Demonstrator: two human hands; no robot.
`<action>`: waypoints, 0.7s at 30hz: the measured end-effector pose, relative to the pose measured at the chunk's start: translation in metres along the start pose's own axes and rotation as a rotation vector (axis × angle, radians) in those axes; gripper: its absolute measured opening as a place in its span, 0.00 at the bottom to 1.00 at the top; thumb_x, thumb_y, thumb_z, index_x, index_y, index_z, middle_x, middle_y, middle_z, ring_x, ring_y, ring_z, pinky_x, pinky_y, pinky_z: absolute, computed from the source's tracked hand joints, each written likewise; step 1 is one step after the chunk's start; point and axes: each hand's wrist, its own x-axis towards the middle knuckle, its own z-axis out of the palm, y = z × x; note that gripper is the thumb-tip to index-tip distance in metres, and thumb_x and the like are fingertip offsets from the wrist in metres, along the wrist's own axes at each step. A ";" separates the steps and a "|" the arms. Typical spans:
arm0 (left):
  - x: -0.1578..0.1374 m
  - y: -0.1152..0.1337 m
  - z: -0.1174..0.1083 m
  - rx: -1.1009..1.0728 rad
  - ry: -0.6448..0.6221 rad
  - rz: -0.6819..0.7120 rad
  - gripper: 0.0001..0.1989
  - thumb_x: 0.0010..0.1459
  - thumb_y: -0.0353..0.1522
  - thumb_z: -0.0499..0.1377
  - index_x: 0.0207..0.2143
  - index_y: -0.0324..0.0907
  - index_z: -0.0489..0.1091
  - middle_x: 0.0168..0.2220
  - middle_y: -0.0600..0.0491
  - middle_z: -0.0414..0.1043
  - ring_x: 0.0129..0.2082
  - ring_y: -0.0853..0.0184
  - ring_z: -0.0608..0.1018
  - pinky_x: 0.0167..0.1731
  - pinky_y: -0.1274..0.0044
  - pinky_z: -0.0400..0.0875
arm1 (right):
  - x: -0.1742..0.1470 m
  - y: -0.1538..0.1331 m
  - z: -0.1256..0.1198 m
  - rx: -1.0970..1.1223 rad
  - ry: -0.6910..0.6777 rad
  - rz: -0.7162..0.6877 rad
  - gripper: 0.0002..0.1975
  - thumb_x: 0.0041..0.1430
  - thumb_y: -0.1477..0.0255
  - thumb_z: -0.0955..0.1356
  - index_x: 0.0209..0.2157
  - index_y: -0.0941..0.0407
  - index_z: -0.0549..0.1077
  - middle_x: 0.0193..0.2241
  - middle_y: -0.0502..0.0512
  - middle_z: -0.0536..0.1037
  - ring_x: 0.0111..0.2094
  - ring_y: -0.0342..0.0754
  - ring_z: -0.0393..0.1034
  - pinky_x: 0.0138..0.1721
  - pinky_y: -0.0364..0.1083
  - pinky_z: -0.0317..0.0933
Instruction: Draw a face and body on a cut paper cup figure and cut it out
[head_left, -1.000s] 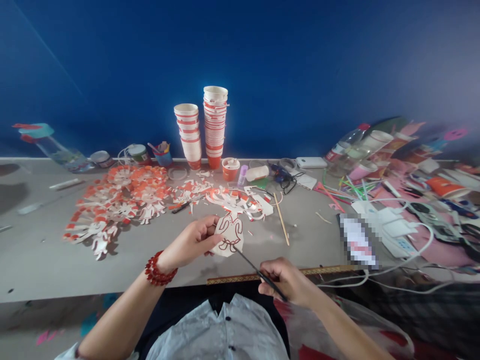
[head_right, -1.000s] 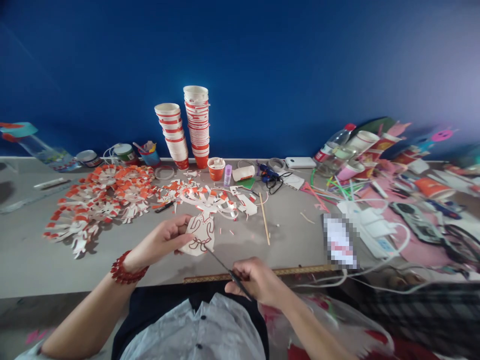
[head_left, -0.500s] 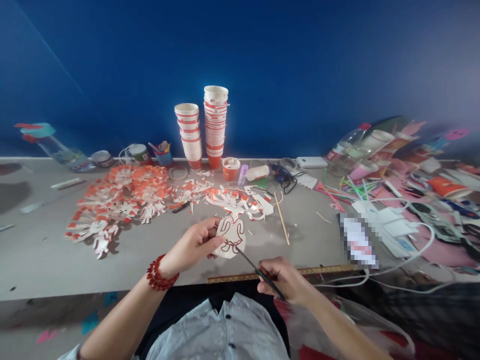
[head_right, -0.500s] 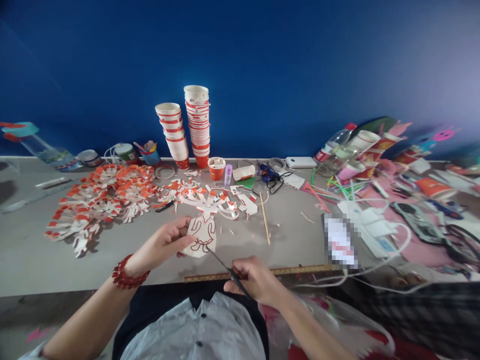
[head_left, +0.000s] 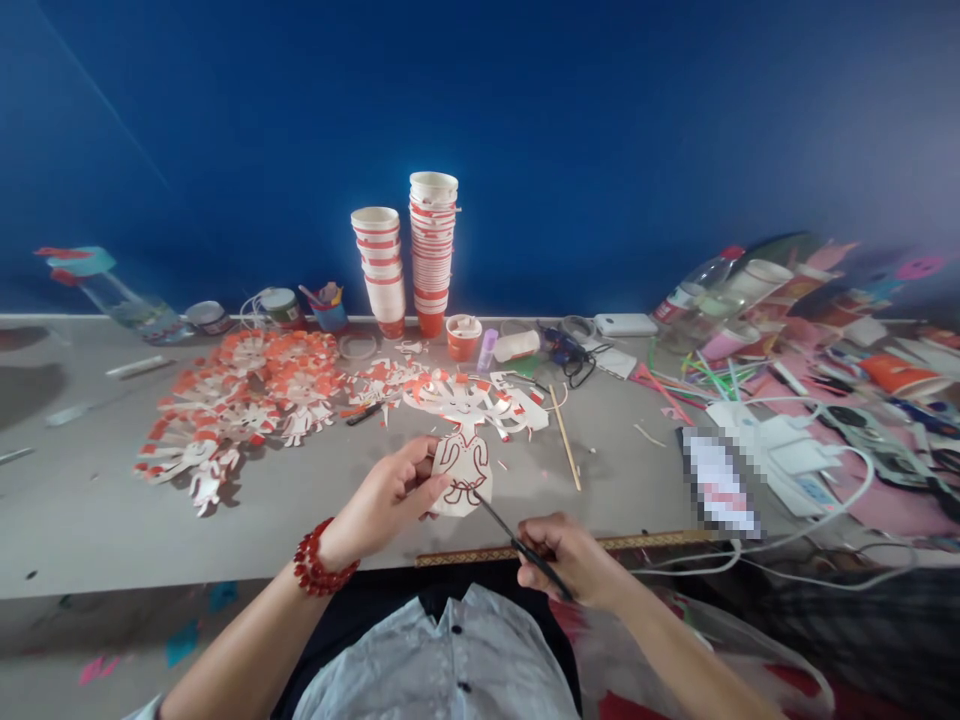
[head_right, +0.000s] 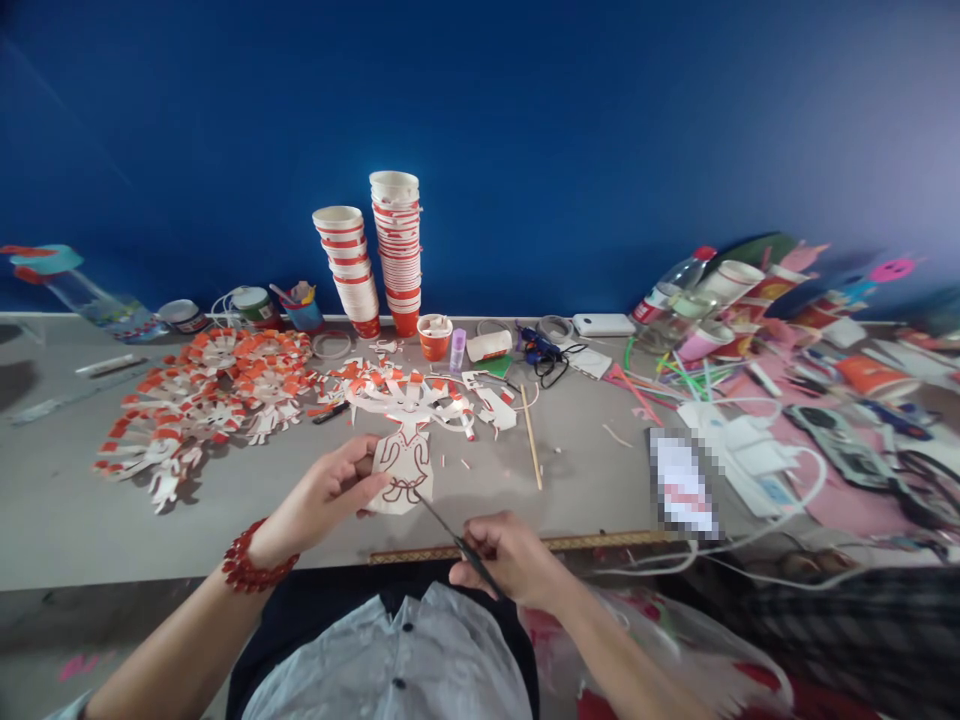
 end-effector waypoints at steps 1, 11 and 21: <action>0.000 0.000 0.000 0.002 -0.003 0.004 0.12 0.67 0.39 0.54 0.49 0.42 0.64 0.32 0.53 0.74 0.27 0.72 0.71 0.25 0.83 0.69 | 0.000 0.001 -0.001 -0.017 0.006 -0.024 0.33 0.50 0.40 0.69 0.19 0.54 0.57 0.14 0.42 0.55 0.18 0.38 0.46 0.19 0.41 0.39; -0.002 0.002 0.003 -0.017 0.018 -0.002 0.13 0.67 0.39 0.55 0.50 0.42 0.65 0.33 0.52 0.76 0.27 0.71 0.73 0.25 0.83 0.68 | 0.000 0.000 0.003 0.113 -0.013 0.060 0.31 0.46 0.41 0.72 0.20 0.54 0.61 0.12 0.43 0.63 0.13 0.39 0.56 0.18 0.40 0.45; -0.007 0.001 -0.008 -0.024 0.018 0.001 0.13 0.67 0.40 0.55 0.49 0.42 0.65 0.30 0.55 0.71 0.26 0.73 0.69 0.26 0.83 0.68 | -0.008 -0.008 -0.004 0.264 -0.163 0.085 0.29 0.49 0.45 0.72 0.19 0.56 0.64 0.10 0.47 0.68 0.11 0.38 0.55 0.15 0.39 0.43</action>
